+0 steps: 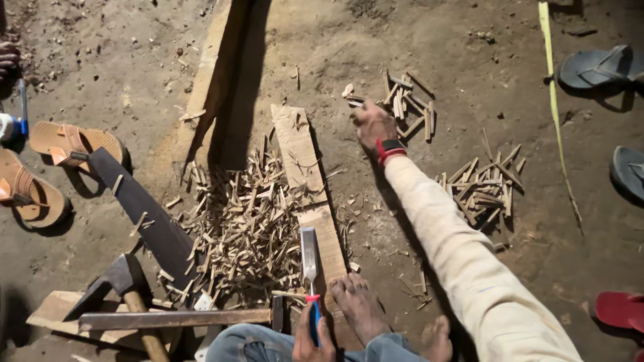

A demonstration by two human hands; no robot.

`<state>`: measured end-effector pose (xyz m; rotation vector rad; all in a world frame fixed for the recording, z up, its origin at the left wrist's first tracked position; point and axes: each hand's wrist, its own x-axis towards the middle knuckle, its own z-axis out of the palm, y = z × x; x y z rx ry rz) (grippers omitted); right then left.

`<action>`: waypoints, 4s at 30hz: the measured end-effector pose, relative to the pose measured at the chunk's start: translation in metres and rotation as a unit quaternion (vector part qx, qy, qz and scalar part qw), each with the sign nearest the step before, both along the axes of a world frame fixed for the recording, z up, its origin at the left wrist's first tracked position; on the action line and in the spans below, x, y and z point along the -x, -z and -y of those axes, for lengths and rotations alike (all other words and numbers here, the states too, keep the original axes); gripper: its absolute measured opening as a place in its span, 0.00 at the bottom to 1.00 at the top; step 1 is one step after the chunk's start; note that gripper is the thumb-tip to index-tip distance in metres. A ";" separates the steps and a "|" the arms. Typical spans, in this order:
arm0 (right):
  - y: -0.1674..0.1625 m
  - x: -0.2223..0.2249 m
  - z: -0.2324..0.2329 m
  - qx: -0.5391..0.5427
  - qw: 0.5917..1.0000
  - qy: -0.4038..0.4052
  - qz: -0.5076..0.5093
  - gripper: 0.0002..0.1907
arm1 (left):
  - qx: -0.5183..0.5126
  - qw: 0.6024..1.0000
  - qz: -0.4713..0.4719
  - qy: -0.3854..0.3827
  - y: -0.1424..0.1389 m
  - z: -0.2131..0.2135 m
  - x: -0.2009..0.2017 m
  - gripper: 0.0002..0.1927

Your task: The person sits on the ground and uses a chisel to carve small wooden pieces, producing wood shavings. They repeatedly pick up pieces, carve them, and place them aside. At one point, they briefly handle a small container before resuming carving.

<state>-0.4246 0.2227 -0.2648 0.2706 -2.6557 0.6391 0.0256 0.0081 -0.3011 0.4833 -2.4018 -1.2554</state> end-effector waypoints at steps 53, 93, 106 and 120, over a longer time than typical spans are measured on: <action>0.065 -0.261 0.130 0.602 0.763 0.026 0.233 0.27 | -0.125 0.990 0.059 0.030 -0.096 -0.001 -0.014 0.25; 0.047 -0.266 0.131 0.495 0.822 0.104 0.261 0.40 | -0.124 0.977 0.174 -0.028 -0.122 -0.015 0.033 0.20; 0.044 -0.259 0.128 0.488 0.859 0.008 0.153 0.30 | -0.205 0.959 0.193 -0.016 -0.127 0.015 0.086 0.20; 0.049 -0.262 0.111 0.725 0.632 0.027 0.273 0.17 | -0.272 0.957 0.084 -0.051 -0.115 0.006 0.024 0.18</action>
